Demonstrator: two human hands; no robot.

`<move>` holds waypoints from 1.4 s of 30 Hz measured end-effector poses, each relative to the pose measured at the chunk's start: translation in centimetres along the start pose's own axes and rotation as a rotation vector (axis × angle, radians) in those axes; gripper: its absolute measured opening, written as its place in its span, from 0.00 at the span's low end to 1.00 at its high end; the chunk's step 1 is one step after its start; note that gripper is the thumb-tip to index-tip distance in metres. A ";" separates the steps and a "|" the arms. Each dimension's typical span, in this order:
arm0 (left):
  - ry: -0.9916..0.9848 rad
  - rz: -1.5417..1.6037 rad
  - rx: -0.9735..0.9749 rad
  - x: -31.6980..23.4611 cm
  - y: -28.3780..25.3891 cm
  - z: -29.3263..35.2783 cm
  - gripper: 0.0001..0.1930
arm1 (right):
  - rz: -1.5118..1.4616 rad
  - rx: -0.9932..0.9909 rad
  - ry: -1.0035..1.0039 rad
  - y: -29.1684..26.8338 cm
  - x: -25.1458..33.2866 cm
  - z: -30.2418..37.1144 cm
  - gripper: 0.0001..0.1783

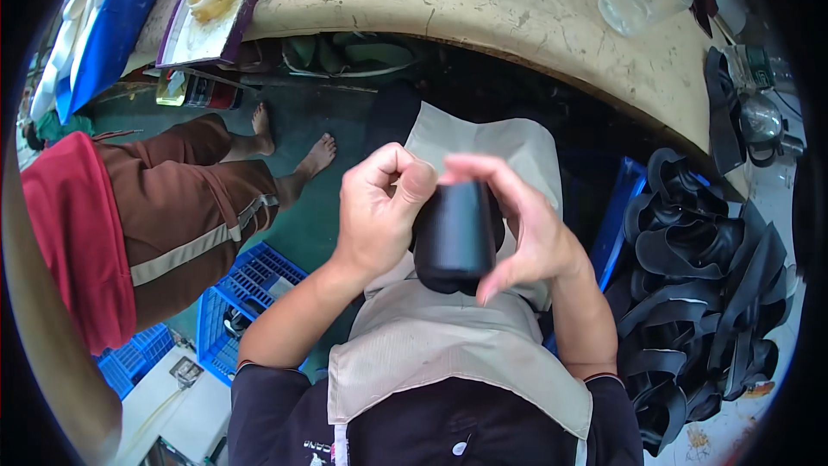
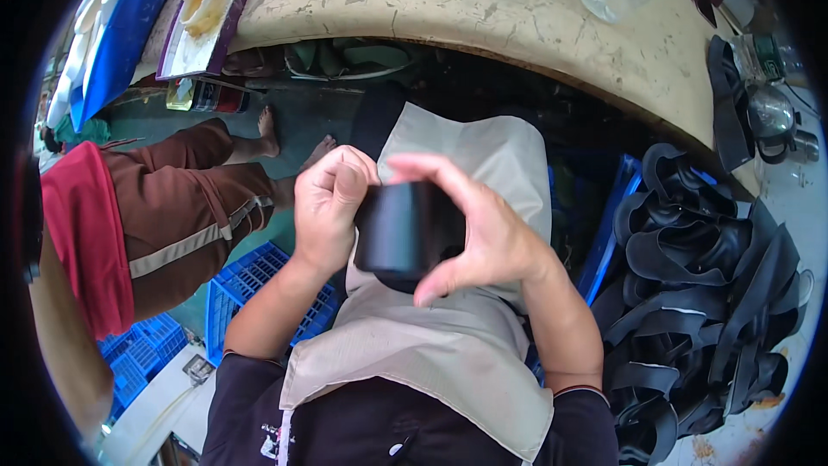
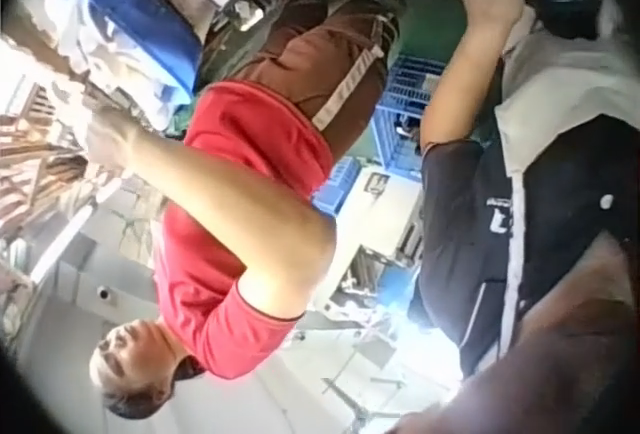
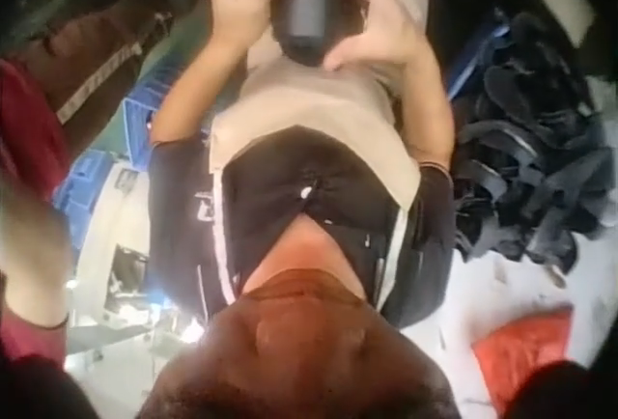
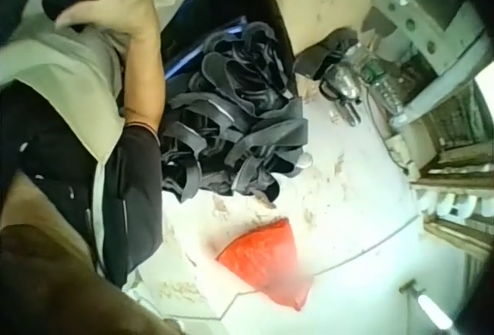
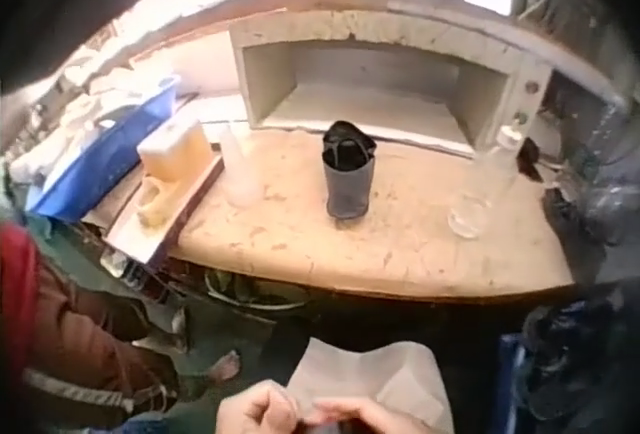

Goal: Assembling shoe components by applying adhesive and fitting the upper onto the sole.

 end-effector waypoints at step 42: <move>-0.255 -0.648 0.408 2.1 -5.9 8.3 0.28 | -0.144 -0.246 0.031 -2.0 -1.5 -3.7 0.43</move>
Point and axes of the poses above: each hand's wrist, its own z-axis away from the middle knuckle, its own y-axis out of the palm, x = y × z, the point moved 5 cm from there along -z, towards the middle knuckle, and after that the axes turned 1 degree about y, right-handed, at the moved point
